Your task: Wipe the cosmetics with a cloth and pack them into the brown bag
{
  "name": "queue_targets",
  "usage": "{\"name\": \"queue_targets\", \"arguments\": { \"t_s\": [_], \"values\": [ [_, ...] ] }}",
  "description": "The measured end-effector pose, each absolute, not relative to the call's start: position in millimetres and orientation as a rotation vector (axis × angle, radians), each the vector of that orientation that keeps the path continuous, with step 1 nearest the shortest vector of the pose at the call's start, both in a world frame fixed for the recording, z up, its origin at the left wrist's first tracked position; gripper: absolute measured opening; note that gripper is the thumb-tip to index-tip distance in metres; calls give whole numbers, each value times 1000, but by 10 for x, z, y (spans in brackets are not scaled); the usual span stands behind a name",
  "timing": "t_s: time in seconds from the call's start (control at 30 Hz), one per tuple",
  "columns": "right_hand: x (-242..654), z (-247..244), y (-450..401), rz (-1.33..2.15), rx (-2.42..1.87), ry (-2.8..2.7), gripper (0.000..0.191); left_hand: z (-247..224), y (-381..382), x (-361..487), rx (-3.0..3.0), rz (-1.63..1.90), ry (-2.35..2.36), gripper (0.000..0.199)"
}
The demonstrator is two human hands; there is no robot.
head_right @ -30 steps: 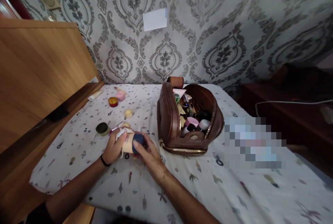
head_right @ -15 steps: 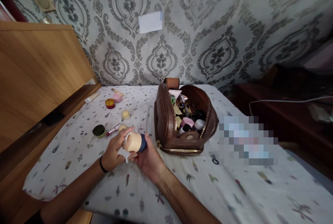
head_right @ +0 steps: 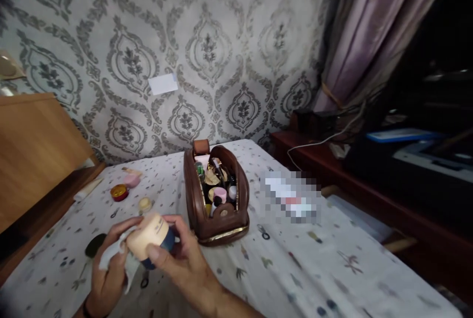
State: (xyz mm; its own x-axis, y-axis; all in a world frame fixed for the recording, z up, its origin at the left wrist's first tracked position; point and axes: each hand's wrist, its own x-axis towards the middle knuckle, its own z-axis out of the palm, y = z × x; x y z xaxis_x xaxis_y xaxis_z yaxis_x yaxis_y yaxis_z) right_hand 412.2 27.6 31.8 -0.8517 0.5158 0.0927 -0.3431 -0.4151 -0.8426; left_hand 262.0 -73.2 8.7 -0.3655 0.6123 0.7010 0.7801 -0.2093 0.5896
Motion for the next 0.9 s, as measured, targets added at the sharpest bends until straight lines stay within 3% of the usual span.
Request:
{"name": "queue_targets", "arguments": {
  "t_s": [0.17, 0.33, 0.63, 0.9],
  "values": [
    [4455, 706, 589, 2063, -250, -1172, 48, 683, -265, 2755, -1822, -1544, -1769, 32],
    [4658, 971, 1247, 1680, -432, -1243, 43, 1098, 518, 2659, -2133, -938, -1791, 36],
    [4630, 973, 2308, 879, -651, -1821, 46, 1252, 1416, 2451, -2184, -29, -1781, 30],
    [4518, 1044, 2562, 570, -602, -2255, 45, 1347, 1562, 2422, -2212, 161, -1922, 30]
  ]
}}
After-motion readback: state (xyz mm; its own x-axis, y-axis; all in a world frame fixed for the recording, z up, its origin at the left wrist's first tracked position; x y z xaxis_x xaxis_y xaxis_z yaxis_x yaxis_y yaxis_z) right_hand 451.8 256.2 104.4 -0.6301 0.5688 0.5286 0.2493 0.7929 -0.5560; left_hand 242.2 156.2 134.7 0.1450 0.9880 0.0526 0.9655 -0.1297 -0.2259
